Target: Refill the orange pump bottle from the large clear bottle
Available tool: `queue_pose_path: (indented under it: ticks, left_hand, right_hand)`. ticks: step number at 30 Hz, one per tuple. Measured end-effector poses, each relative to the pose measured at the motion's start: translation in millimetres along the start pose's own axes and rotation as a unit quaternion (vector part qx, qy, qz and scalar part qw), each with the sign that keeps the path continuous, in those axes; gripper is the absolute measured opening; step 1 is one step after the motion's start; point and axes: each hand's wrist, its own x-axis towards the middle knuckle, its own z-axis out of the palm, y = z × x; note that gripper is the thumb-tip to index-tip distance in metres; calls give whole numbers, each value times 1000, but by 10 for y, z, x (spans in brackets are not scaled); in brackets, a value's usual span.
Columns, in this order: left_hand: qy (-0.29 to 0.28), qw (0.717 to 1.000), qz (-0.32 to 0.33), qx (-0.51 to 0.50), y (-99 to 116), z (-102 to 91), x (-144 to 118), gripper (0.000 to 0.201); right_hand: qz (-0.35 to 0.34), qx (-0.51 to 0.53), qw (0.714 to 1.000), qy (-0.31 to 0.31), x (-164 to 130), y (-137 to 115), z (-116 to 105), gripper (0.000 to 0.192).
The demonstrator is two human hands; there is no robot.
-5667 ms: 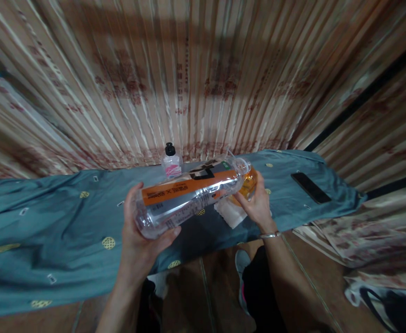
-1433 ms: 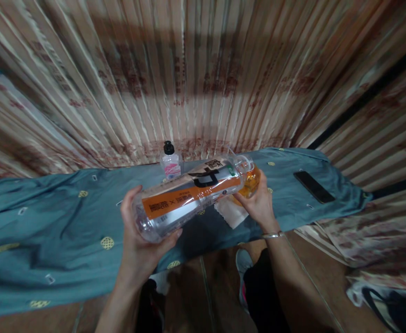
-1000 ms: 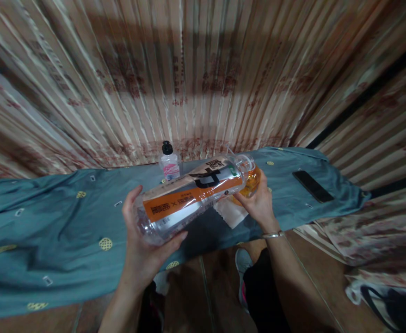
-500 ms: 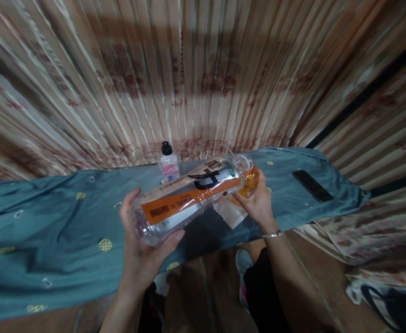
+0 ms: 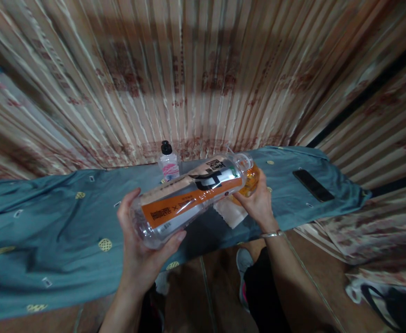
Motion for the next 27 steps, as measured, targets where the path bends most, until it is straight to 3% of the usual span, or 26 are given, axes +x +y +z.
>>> queue_pose_path:
  ticks: [27]
  left_hand:
    - [12,998,40,50,37,-17,8,102]
  right_hand:
    - [-4,-16,1000,17,-14,80,53,106]
